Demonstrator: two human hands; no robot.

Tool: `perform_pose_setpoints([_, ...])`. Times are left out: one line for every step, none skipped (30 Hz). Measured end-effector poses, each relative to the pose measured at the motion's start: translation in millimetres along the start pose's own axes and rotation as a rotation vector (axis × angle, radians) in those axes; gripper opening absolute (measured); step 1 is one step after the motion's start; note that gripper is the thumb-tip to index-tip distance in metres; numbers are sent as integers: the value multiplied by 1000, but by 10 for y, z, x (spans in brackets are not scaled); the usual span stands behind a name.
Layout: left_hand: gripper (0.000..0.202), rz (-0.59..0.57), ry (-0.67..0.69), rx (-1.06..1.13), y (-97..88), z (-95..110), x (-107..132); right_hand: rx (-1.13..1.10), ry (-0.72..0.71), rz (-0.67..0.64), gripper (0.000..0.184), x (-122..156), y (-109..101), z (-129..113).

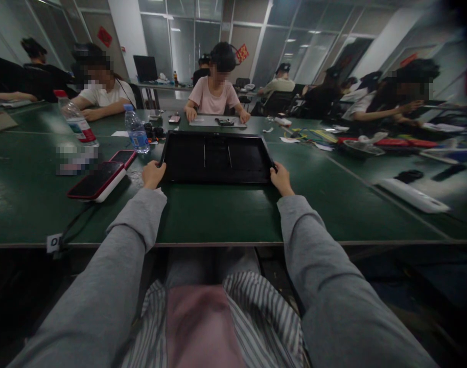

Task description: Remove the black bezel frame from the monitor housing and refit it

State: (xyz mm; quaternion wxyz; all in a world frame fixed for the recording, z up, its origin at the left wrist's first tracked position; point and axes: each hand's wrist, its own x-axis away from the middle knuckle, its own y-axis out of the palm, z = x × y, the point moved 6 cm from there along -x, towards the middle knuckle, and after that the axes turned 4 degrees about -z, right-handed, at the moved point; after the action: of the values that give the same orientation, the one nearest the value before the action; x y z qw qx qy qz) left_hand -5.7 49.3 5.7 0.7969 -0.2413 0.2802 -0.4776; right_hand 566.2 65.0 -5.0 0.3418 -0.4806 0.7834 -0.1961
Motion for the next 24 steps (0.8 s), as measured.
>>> perform_pose_setpoints([39, 3, 8, -10, -10, 25, 38, 31, -2, 13, 52, 12, -6, -11])
perform_pose_setpoints([41, 12, 26, -14, -22, 61, 82, 70, -3, 38, 53, 31, -22, -30])
perform_pose_setpoints([43, 32, 60, -15, -39, 111, 130, 112, -4, 71, 53, 55, -42, -60])
perform_pose_setpoints([45, 62, 111, -14, -58, 179, 183, 152, -8, 106, 53, 86, -61, -103])
perform_pose_setpoints([48, 99, 168, -13, -77, 257, 240, 188, -22, 135, 52, 120, -72, -162])
perform_pose_setpoints([50, 130, 228, -13, -87, 341, 299, 220, -42, 156, 52, 158, -70, -235])
perform_pose_setpoints([52, 142, 284, -13, -80, 426, 355, 249, -69, 165, 53, 197, -52, -319])
perform_pose_setpoints([52, 137, 331, -16, -55, 506, 405, 277, -101, 166, 53, 237, -18, -412])
perform_pose_setpoints([53, 128, 374, -20, -23, 580, 449, 304, -137, 161, 54, 278, 29, -509])
perform_pose_setpoints([53, 111, 413, -26, 19, 646, 487, 327, -174, 150, 55, 319, 87, -604])
perform_pose_setpoints([53, 88, 447, -34, 66, 699, 517, 345, -210, 133, 56, 358, 153, -695])
perform_pose_setpoints([54, 65, 473, -48, 115, 738, 539, 357, -243, 111, 57, 394, 221, -775])
perform_pose_setpoints([54, 42, 492, -65, 161, 762, 554, 363, -272, 87, 58, 426, 287, -843])
perform_pose_setpoints([55, 22, 500, -84, 200, 772, 560, 367, -294, 64, 59, 453, 345, -895])
perform_pose_setpoints([55, 7, 500, -103, 230, 770, 560, 369, -305, 44, 60, 472, 391, -930])
perform_pose_setpoints([56, -5, 494, -118, 252, 761, 556, 374, -306, 26, 60, 483, 424, -948])
perform_pose_setpoints([56, -17, 485, -129, 266, 750, 550, 381, -300, 11, 60, 488, 447, -953])
perform_pose_setpoints([56, -28, 478, -139, 276, 741, 544, 392, -290, -2, 61, 487, 460, -949])
perform_pose_setpoints([56, -39, 474, -149, 283, 737, 541, 403, -282, -15, 61, 484, 468, -942])
perform_pose_setpoints([55, -50, 474, -160, 289, 739, 542, 414, -278, -26, 60, 479, 472, -935])
perform_pose_setpoints([54, -60, 475, -171, 292, 746, 547, 422, -278, -34, 60, 475, 474, -930])
perform_pose_setpoints([53, -66, 477, -180, 292, 756, 555, 426, -281, -39, 59, 472, 475, -928])
perform_pose_setpoints([52, -70, 477, -186, 288, 767, 565, 426, -286, -38, 58, 471, 475, -929])
perform_pose_setpoints([50, -69, 476, -190, 279, 780, 577, 421, -291, -32, 57, 471, 472, -932])
